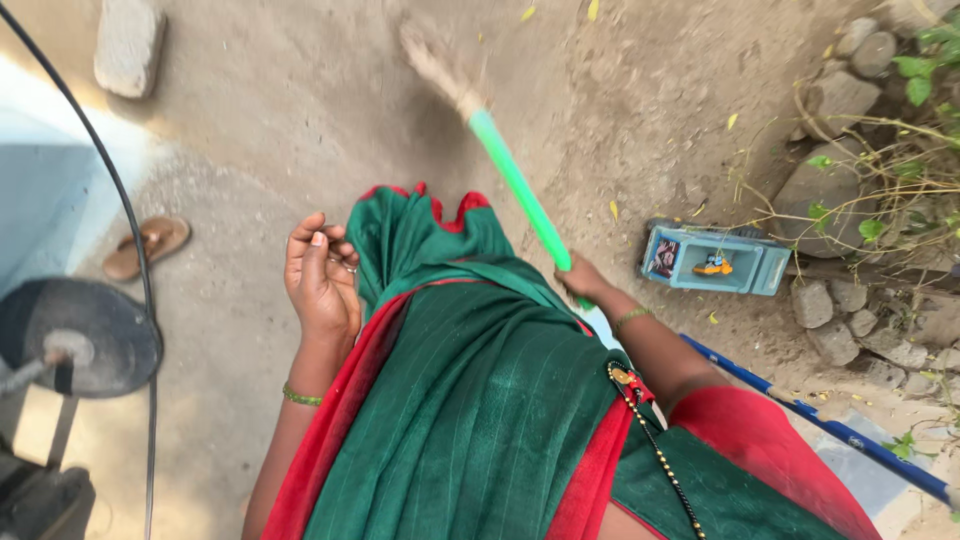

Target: The person sweeps yellow leaves and debris across a dirt and stone ground using a hand broom.

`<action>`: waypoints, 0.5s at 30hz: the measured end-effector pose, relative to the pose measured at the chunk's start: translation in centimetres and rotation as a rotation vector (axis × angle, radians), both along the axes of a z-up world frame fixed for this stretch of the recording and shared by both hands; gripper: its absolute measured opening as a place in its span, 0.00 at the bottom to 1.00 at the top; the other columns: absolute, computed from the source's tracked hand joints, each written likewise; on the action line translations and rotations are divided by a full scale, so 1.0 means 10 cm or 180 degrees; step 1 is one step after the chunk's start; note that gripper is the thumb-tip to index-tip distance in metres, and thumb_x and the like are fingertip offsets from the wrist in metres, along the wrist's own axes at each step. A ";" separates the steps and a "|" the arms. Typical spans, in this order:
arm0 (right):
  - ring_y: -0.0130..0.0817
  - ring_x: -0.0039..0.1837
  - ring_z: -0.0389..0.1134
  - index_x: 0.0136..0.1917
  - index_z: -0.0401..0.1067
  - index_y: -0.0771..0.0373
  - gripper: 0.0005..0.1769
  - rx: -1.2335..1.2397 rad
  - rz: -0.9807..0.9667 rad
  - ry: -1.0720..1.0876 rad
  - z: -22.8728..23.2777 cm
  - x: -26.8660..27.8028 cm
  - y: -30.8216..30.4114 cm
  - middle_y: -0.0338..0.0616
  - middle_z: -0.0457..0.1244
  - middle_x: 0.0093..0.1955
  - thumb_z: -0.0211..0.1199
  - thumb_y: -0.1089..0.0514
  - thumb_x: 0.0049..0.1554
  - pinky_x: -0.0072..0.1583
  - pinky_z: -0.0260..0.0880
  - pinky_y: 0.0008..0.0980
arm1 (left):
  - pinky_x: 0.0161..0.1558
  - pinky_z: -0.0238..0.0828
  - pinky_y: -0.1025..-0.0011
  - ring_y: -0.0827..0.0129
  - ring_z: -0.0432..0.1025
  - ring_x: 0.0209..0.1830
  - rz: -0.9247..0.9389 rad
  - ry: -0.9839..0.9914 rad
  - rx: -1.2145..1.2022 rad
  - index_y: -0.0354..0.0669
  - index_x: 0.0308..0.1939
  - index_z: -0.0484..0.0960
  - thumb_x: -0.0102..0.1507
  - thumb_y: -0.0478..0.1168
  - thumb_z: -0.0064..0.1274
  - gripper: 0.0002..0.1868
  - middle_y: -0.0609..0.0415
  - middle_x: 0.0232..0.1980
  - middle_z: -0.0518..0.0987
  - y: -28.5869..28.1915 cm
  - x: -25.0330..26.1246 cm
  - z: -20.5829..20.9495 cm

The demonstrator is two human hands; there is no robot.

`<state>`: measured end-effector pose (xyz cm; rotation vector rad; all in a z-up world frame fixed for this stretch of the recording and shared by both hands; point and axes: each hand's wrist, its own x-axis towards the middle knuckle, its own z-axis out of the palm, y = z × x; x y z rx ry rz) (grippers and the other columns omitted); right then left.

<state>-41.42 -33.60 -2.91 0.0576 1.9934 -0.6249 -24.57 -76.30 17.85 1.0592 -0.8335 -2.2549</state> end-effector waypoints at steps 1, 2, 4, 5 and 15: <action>0.37 0.38 0.69 0.55 0.71 0.68 0.20 -0.0046 0.0110 -0.0192 0.08 0.14 -0.08 0.47 0.68 0.38 0.63 0.53 0.54 0.41 0.70 0.41 | 0.44 0.70 0.73 0.74 0.70 0.40 0.0009 0.0002 0.0009 0.44 0.58 0.76 0.73 0.36 0.46 0.10 0.55 0.47 0.79 -0.12 -0.01 0.00; 0.34 0.41 0.69 0.54 0.75 0.64 0.19 -0.0090 0.0222 -0.0384 0.12 0.25 -0.21 0.44 0.69 0.40 0.63 0.51 0.54 0.45 0.70 0.40 | 0.44 0.70 0.73 0.74 0.70 0.40 0.0009 0.0089 -0.0015 0.44 0.58 0.76 0.73 0.36 0.45 0.10 0.55 0.47 0.79 -0.27 -0.04 -0.02; 0.33 0.46 0.73 0.50 0.78 0.61 0.14 -0.0297 -0.0456 -0.1362 0.13 0.38 -0.50 0.41 0.73 0.44 0.61 0.53 0.53 0.50 0.74 0.38 | 0.45 0.71 0.73 0.74 0.70 0.40 0.0043 0.0200 -0.0047 0.44 0.57 0.75 0.73 0.36 0.45 0.10 0.55 0.47 0.79 -0.57 0.00 -0.06; 0.32 0.43 0.70 0.48 0.77 0.59 0.11 0.0140 -0.0430 -0.1389 0.06 0.34 -0.73 0.40 0.71 0.41 0.61 0.53 0.54 0.47 0.70 0.38 | 0.44 0.70 0.73 0.75 0.69 0.40 0.0060 0.0255 -0.0008 0.44 0.58 0.75 0.73 0.36 0.45 0.10 0.55 0.47 0.78 -0.69 0.01 -0.07; 0.30 0.27 0.62 0.49 0.60 0.67 0.12 -0.0458 -0.1247 0.0044 -0.29 -0.44 -2.84 0.42 0.60 0.29 0.60 0.61 0.56 0.29 0.66 0.36 | 0.43 0.69 0.74 0.76 0.69 0.38 0.0140 0.0137 0.0021 0.46 0.57 0.76 0.72 0.37 0.46 0.10 0.57 0.45 0.78 -1.40 0.36 -0.23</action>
